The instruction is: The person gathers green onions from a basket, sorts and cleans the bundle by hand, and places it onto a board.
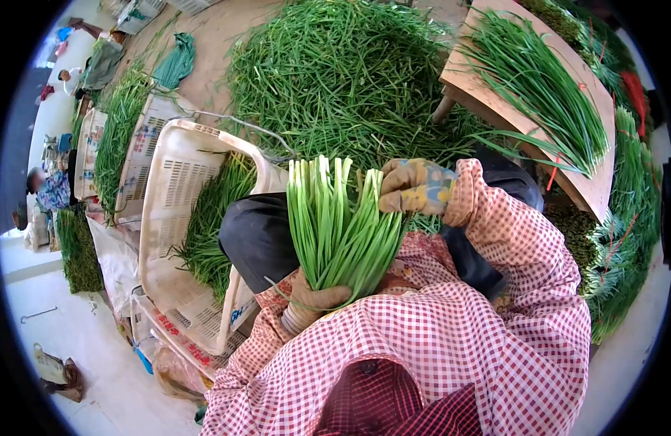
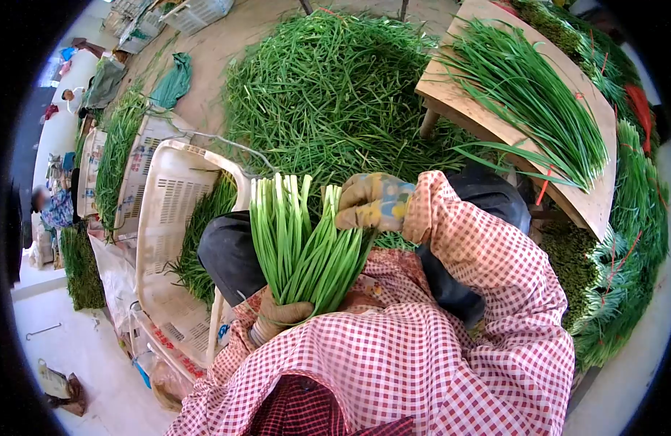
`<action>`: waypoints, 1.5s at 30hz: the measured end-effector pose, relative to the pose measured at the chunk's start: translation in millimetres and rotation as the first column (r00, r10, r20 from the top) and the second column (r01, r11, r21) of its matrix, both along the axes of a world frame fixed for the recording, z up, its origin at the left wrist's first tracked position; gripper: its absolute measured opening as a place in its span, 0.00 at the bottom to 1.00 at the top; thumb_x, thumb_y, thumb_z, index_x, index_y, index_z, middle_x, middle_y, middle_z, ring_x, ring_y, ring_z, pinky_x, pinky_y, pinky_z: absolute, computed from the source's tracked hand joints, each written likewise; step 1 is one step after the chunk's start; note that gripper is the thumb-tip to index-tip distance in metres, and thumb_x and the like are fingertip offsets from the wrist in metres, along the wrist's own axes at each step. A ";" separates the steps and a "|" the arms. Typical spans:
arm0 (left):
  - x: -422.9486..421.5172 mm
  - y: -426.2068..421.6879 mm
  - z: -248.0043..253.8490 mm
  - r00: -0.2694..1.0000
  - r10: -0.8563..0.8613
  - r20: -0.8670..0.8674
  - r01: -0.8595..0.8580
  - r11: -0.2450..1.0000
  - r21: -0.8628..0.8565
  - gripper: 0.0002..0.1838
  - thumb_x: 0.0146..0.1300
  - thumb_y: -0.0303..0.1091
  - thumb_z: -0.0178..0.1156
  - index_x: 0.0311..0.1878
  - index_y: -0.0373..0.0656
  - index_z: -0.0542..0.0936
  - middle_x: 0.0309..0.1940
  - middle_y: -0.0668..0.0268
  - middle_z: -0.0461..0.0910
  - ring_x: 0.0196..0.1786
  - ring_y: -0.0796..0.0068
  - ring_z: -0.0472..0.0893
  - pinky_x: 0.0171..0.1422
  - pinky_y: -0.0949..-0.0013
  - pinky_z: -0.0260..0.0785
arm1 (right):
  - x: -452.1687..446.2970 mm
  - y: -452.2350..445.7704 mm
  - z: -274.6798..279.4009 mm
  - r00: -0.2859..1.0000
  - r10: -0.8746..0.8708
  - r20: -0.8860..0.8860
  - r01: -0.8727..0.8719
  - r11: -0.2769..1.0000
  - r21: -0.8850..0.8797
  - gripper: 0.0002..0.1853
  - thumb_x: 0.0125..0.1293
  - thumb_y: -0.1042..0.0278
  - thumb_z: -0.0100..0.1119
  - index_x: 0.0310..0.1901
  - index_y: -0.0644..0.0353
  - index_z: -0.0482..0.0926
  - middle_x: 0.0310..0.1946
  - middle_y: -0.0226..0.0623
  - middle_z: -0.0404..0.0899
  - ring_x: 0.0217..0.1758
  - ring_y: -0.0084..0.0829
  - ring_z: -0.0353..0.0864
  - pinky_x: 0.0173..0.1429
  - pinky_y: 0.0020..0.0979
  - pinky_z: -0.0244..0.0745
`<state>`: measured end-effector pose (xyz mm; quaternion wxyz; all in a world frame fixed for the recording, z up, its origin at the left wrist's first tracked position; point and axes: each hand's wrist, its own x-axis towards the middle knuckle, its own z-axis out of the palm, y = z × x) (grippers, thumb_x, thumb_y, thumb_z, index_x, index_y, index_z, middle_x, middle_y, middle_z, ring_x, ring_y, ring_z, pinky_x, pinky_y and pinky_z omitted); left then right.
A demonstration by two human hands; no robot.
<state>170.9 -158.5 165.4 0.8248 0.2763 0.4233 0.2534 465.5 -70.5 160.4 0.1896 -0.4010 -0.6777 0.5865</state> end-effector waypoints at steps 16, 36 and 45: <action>10.4 5.7 1.8 0.985 0.117 0.124 -0.118 0.993 0.000 0.43 0.45 0.24 0.75 0.65 0.37 0.65 0.59 0.58 0.74 0.60 0.64 0.74 0.66 0.60 0.66 | -11.2 100.7 -40.2 0.974 0.212 -0.083 -0.223 0.963 -0.152 0.28 0.62 0.54 0.61 0.60 0.62 0.71 0.54 0.44 0.76 0.56 0.35 0.77 0.59 0.34 0.73; 2.3 10.8 -5.8 0.999 -0.033 -0.005 0.033 0.994 0.103 0.46 0.49 0.34 0.75 0.69 0.39 0.59 0.63 0.60 0.69 0.65 0.65 0.69 0.69 0.60 0.62 | -12.1 89.5 -94.0 0.834 -0.375 -0.404 0.289 0.922 -0.258 0.18 0.63 0.53 0.60 0.39 0.64 0.82 0.34 0.44 0.82 0.38 0.35 0.82 0.45 0.34 0.79; -9.2 8.5 13.5 0.962 0.133 0.238 -0.095 0.982 -0.165 0.44 0.44 0.24 0.73 0.67 0.36 0.64 0.60 0.58 0.74 0.61 0.62 0.73 0.67 0.60 0.64 | 4.3 32.5 -33.2 0.579 0.580 0.573 -0.320 0.808 -0.495 0.33 0.68 0.45 0.49 0.69 0.55 0.62 0.66 0.45 0.66 0.73 0.42 0.58 0.76 0.41 0.51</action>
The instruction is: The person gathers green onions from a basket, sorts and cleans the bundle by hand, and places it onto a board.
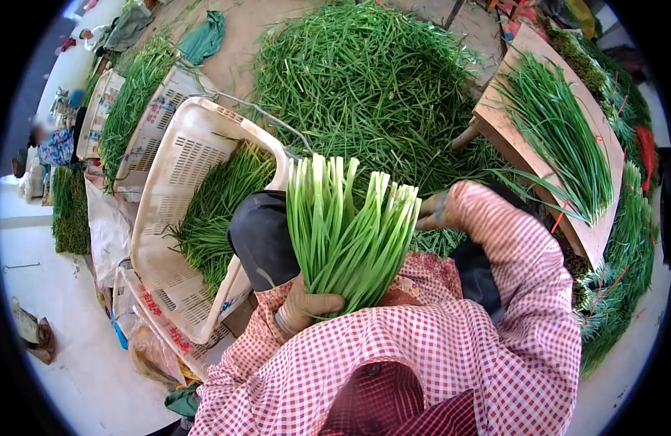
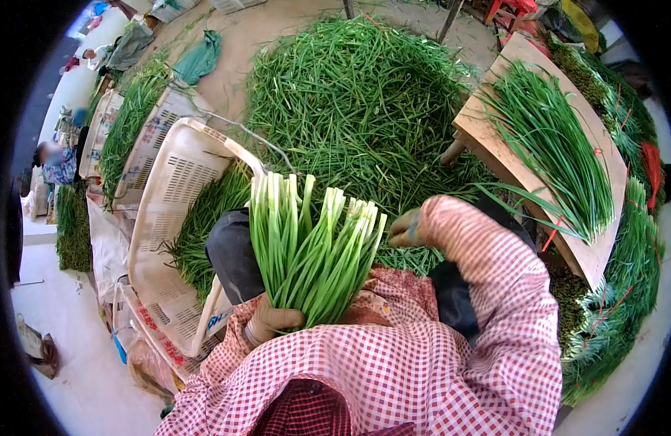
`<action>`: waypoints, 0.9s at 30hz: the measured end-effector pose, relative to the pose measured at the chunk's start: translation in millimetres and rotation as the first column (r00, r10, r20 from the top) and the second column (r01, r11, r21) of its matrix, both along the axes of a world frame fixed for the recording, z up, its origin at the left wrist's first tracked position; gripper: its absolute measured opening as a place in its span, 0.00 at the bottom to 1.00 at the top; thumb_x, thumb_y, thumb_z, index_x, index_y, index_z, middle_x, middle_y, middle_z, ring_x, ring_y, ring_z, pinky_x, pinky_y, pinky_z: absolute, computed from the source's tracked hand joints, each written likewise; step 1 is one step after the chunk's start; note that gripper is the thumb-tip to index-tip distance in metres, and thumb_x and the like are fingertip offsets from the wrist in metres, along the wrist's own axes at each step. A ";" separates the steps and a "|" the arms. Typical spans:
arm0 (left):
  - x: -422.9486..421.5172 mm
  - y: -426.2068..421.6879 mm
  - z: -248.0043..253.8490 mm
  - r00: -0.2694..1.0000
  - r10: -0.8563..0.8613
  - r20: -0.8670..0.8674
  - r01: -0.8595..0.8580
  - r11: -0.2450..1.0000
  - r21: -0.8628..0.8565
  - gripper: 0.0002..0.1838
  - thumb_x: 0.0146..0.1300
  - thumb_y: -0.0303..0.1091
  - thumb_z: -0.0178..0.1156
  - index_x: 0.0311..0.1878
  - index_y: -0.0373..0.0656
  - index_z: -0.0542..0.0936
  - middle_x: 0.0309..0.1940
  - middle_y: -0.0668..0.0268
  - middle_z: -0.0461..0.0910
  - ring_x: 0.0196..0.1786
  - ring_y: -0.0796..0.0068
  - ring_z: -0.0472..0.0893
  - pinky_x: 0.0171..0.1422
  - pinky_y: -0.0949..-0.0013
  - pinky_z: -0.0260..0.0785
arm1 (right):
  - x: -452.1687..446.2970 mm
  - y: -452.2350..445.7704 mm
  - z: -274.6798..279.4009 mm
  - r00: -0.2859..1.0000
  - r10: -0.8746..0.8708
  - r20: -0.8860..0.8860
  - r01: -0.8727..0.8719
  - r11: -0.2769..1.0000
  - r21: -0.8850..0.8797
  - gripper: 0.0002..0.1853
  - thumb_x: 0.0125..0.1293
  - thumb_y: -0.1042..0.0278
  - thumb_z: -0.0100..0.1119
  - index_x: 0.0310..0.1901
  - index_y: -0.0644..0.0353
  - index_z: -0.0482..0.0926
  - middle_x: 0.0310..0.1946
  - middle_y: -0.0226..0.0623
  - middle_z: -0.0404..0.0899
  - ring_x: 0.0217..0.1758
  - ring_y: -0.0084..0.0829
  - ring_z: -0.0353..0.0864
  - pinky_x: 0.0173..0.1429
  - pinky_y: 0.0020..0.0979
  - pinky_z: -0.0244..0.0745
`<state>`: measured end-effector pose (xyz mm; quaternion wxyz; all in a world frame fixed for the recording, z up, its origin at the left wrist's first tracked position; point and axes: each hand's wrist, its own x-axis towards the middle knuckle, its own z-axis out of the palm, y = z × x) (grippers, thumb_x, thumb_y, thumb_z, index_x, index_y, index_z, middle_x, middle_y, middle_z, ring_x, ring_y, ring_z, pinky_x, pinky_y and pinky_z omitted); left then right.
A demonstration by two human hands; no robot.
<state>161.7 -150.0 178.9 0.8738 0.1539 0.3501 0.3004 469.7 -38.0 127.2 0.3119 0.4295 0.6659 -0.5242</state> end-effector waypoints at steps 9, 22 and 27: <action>9.3 14.0 1.0 0.953 -0.302 0.000 0.297 0.938 0.179 0.43 0.46 0.22 0.71 0.68 0.36 0.63 0.62 0.59 0.72 0.62 0.65 0.71 0.68 0.63 0.61 | -98.1 -29.2 26.1 -0.678 -0.734 -0.022 -0.214 0.226 -0.950 0.34 0.68 0.37 0.44 0.66 0.54 0.66 0.59 0.51 0.72 0.58 0.46 0.76 0.59 0.53 0.74; 54.2 69.4 84.2 0.625 0.021 -0.781 0.685 0.465 0.561 0.52 0.45 0.30 0.71 0.73 0.38 0.53 0.66 0.51 0.63 0.68 0.60 0.65 0.73 0.58 0.53 | -71.8 -43.6 18.0 -0.656 -0.717 -0.236 0.441 -0.110 -0.891 0.23 0.68 0.46 0.52 0.46 0.62 0.77 0.30 0.35 0.81 0.36 0.34 0.83 0.42 0.38 0.81; 117.1 19.5 65.7 0.253 0.534 -0.807 0.954 0.002 0.301 0.65 0.30 0.49 0.78 0.72 0.38 0.51 0.64 0.39 0.59 0.67 0.40 0.60 0.71 0.53 0.54 | -77.1 -32.0 11.6 -0.622 -0.751 -0.221 0.519 -0.185 -0.834 0.22 0.63 0.46 0.60 0.42 0.61 0.78 0.30 0.36 0.79 0.34 0.31 0.80 0.41 0.36 0.79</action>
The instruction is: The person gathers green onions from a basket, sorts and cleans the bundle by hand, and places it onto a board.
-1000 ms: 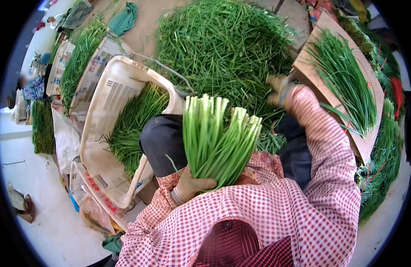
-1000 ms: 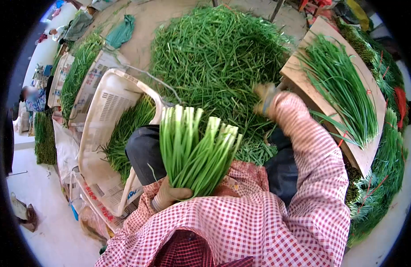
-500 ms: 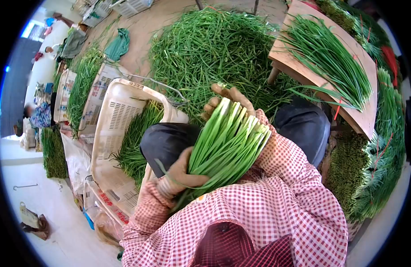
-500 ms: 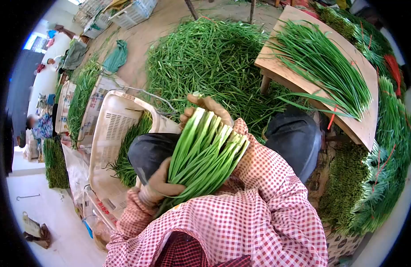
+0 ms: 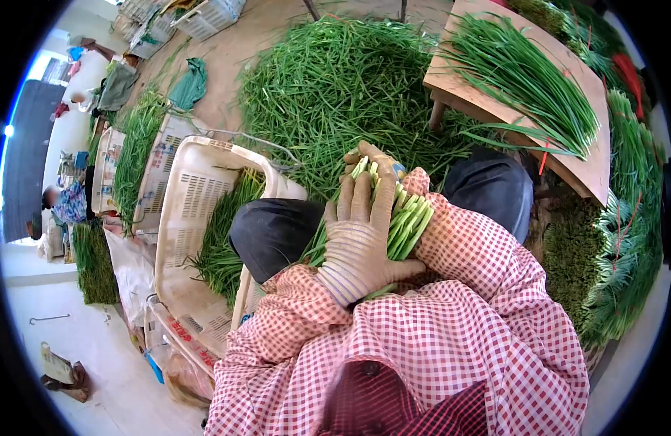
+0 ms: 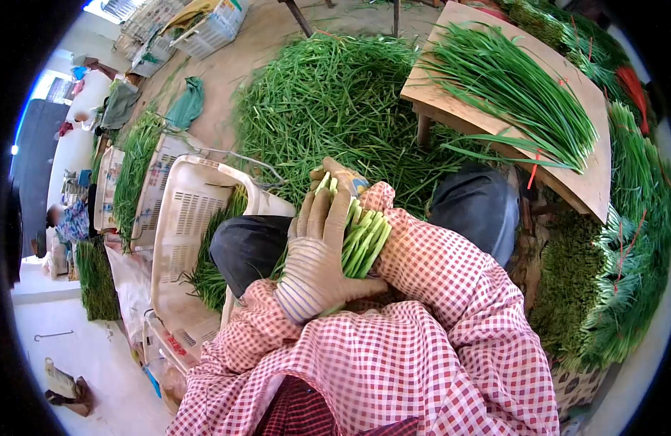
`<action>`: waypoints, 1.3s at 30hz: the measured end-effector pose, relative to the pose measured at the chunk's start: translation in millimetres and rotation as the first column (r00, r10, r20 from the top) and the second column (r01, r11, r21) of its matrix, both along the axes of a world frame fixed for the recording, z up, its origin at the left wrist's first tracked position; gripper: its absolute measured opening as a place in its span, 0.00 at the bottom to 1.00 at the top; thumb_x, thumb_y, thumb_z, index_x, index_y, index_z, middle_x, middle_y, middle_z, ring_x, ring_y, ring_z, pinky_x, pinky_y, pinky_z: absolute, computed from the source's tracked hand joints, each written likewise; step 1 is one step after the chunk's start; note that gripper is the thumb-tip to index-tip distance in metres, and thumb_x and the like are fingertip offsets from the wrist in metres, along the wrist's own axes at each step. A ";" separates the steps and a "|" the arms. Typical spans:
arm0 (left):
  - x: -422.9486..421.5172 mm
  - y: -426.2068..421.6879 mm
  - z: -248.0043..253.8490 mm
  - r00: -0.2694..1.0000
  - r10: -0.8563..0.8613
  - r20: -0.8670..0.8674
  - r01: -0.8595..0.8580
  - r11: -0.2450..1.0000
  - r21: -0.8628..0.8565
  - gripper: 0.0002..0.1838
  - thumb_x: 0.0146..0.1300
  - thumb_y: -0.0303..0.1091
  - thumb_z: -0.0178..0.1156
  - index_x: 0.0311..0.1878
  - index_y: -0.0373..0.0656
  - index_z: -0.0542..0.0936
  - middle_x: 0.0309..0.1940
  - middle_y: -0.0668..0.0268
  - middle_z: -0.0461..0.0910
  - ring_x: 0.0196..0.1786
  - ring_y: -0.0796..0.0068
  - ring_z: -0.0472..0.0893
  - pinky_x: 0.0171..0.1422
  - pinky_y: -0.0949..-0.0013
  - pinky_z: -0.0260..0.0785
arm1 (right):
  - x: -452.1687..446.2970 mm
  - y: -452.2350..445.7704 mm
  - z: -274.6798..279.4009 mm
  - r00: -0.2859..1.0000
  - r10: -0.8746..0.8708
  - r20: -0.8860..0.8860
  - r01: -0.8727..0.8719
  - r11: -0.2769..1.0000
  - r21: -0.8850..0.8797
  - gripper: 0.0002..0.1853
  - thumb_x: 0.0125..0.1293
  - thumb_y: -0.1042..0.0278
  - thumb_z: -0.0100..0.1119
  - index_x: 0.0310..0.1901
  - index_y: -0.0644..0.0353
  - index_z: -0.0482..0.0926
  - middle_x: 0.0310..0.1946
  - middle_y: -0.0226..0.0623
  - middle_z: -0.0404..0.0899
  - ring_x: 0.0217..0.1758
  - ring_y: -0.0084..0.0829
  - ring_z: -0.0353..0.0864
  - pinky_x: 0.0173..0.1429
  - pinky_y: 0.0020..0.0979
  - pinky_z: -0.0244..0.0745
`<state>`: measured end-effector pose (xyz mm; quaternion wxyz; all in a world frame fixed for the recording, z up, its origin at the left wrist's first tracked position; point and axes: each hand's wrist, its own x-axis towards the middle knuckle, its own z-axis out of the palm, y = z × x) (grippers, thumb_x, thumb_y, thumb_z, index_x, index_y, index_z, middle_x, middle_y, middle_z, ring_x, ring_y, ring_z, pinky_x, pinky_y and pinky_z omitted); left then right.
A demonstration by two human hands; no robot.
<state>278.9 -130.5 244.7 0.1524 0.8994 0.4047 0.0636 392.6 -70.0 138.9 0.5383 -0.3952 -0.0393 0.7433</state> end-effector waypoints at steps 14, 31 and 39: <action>-29.6 38.5 -33.3 0.909 0.416 0.026 -0.368 0.830 -0.419 0.53 0.39 0.39 0.74 0.67 0.35 0.55 0.51 0.50 0.76 0.54 0.55 0.77 0.59 0.62 0.69 | -11.1 -29.5 14.5 0.999 -0.038 0.007 0.031 0.907 0.419 0.38 0.60 0.39 0.56 0.63 0.61 0.65 0.50 0.42 0.76 0.49 0.36 0.78 0.60 0.38 0.72; -145.8 85.9 21.8 0.409 0.407 0.817 -0.245 0.911 -0.331 0.21 0.58 0.19 0.57 0.57 0.34 0.73 0.52 0.59 0.77 0.53 0.70 0.77 0.58 0.68 0.69 | 109.6 16.1 138.3 0.872 -0.451 -0.189 0.463 0.635 0.618 0.12 0.55 0.77 0.64 0.39 0.54 0.74 0.34 0.40 0.81 0.37 0.37 0.82 0.46 0.42 0.80; -203.6 60.1 -43.2 0.322 0.494 0.808 -0.590 0.772 -0.237 0.16 0.61 0.19 0.57 0.52 0.37 0.76 0.48 0.64 0.79 0.50 0.76 0.77 0.56 0.72 0.70 | 128.9 138.1 85.5 0.616 -0.466 0.635 -0.021 0.796 0.605 0.25 0.51 0.76 0.70 0.50 0.59 0.71 0.33 0.33 0.78 0.31 0.28 0.78 0.40 0.29 0.77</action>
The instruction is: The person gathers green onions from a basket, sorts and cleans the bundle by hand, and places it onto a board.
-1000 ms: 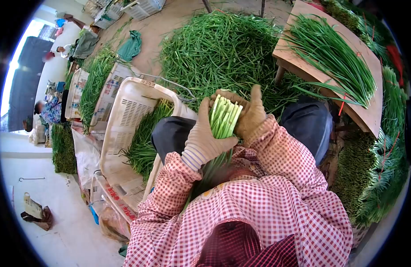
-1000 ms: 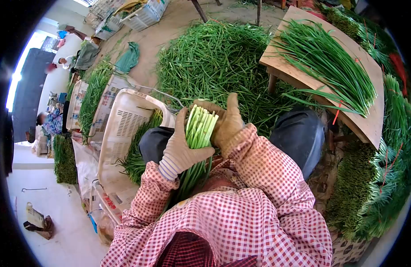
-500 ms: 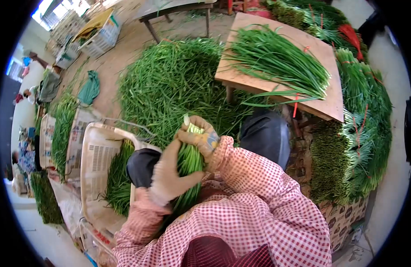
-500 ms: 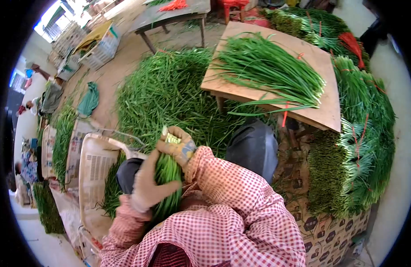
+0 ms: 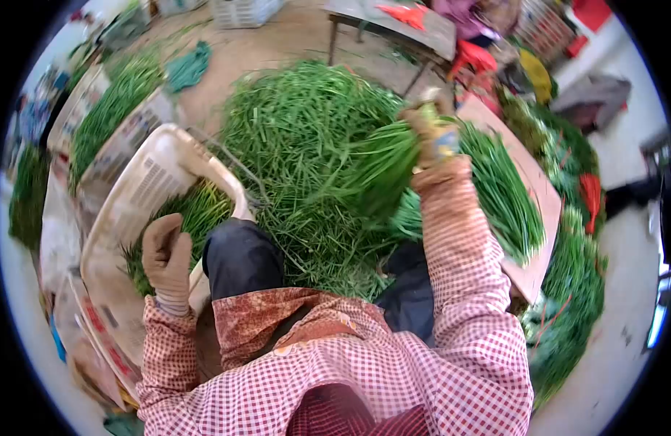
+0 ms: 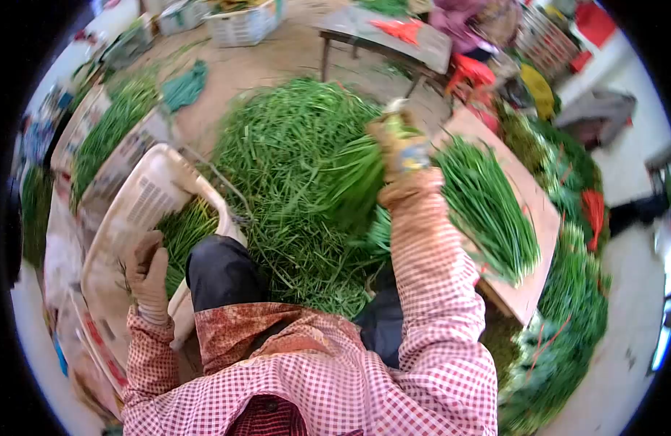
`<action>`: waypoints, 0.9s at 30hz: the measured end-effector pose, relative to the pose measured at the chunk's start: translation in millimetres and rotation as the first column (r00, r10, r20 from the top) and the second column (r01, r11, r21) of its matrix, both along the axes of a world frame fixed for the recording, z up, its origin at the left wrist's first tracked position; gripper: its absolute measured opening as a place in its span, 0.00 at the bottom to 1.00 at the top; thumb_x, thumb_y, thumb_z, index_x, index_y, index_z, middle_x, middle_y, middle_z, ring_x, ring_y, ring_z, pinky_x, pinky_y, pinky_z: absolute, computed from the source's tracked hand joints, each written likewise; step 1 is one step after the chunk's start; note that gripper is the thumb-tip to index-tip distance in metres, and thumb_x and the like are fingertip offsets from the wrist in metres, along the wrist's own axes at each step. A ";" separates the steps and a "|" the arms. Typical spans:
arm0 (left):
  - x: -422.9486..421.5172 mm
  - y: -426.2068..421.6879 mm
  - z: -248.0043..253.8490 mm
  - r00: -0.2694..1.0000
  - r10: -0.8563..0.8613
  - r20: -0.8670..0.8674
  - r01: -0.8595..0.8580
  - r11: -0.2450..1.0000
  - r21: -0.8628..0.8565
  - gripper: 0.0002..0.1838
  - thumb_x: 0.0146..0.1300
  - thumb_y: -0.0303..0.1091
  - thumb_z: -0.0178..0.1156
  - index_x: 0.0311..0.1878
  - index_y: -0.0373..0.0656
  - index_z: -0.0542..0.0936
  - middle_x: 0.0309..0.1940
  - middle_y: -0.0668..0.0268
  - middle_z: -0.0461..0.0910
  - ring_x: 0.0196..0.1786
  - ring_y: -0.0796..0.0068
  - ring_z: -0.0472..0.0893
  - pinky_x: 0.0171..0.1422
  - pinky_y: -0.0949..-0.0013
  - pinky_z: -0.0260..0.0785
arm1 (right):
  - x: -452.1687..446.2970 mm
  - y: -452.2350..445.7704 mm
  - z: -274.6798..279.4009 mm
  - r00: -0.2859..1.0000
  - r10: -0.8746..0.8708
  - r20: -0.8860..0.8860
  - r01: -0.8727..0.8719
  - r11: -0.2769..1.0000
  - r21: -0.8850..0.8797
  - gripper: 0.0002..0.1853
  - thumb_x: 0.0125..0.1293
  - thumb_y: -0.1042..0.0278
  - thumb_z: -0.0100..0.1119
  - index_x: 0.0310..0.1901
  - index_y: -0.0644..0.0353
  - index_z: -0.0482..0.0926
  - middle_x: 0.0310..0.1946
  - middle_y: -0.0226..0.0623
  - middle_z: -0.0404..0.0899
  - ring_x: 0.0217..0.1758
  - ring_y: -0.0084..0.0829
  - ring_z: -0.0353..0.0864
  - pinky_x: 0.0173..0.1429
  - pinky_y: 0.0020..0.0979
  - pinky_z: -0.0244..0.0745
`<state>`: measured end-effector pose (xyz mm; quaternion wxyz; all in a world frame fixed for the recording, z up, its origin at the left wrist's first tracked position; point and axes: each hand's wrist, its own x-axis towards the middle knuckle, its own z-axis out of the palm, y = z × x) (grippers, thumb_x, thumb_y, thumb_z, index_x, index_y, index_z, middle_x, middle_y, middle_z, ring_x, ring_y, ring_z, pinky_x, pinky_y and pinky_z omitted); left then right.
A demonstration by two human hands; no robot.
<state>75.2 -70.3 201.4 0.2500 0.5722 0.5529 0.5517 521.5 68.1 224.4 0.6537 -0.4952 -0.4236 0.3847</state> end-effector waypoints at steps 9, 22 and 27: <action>19.2 -30.9 -38.6 0.981 -0.001 0.192 0.021 0.994 -0.103 0.14 0.58 0.19 0.56 0.49 0.38 0.78 0.44 0.66 0.78 0.43 0.79 0.76 0.51 0.75 0.69 | -1.2 -8.5 84.3 0.959 0.175 -0.223 -0.052 0.882 0.469 0.15 0.58 0.78 0.62 0.45 0.55 0.72 0.35 0.40 0.80 0.36 0.36 0.81 0.40 0.38 0.81; 170.0 3.8 17.2 0.781 -0.379 -0.496 0.536 0.815 0.221 0.55 0.38 0.40 0.74 0.68 0.30 0.55 0.67 0.39 0.56 0.68 0.38 0.58 0.70 0.43 0.51 | -92.1 -62.1 7.6 0.921 0.168 0.351 -0.203 0.977 0.064 0.07 0.60 0.78 0.60 0.38 0.58 0.74 0.31 0.25 0.74 0.30 0.15 0.69 0.34 0.19 0.67; 202.1 16.3 -44.4 0.877 -0.255 -0.407 0.381 0.886 0.266 0.58 0.23 0.39 0.79 0.63 0.35 0.59 0.62 0.42 0.59 0.61 0.40 0.63 0.65 0.46 0.56 | -119.5 -117.0 -6.4 0.999 -0.007 -0.049 0.020 0.963 0.268 0.08 0.59 0.77 0.61 0.38 0.58 0.73 0.34 0.28 0.78 0.38 0.18 0.75 0.43 0.21 0.71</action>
